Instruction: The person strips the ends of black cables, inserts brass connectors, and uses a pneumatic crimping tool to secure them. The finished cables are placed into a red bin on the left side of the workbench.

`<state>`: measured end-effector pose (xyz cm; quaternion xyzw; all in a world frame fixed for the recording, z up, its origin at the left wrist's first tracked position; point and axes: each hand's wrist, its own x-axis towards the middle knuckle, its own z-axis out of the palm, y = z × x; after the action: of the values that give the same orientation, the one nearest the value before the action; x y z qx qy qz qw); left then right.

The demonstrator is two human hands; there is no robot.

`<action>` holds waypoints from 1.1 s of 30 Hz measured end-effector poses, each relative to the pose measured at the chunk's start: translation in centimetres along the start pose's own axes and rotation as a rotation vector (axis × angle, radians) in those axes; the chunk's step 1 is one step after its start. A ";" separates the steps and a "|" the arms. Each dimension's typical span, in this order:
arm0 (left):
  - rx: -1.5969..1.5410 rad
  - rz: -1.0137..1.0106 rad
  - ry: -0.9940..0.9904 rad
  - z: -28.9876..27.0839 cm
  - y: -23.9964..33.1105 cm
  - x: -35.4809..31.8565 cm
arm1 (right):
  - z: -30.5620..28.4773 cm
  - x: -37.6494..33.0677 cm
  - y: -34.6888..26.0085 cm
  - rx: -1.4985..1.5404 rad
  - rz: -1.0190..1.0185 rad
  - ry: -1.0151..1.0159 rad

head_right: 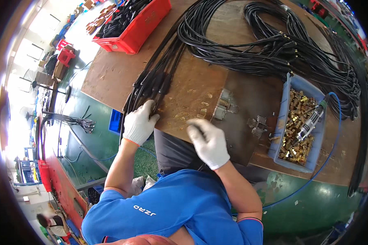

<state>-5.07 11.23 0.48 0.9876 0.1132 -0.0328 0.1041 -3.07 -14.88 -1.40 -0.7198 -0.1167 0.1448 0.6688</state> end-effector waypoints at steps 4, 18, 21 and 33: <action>-0.517 0.047 -0.183 -0.1 1.9 -1.0 | 2.7 -0.5 -0.6 -0.640 -0.116 -0.256; -0.200 1.059 0.127 -2.5 6.1 2.5 | 0.4 -0.2 -2.1 -0.486 -0.058 -0.185; -0.197 1.223 0.021 -2.0 6.0 5.5 | -2.2 0.9 -4.5 -0.637 -0.019 -0.295; -0.068 1.070 -0.067 -3.6 6.0 7.2 | -6.5 0.8 -1.9 -1.138 -0.506 -0.043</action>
<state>3.43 7.80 4.53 0.9018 -0.4082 -0.0032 0.1416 0.04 -20.46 0.89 -0.9104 -0.3559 -0.0889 0.1914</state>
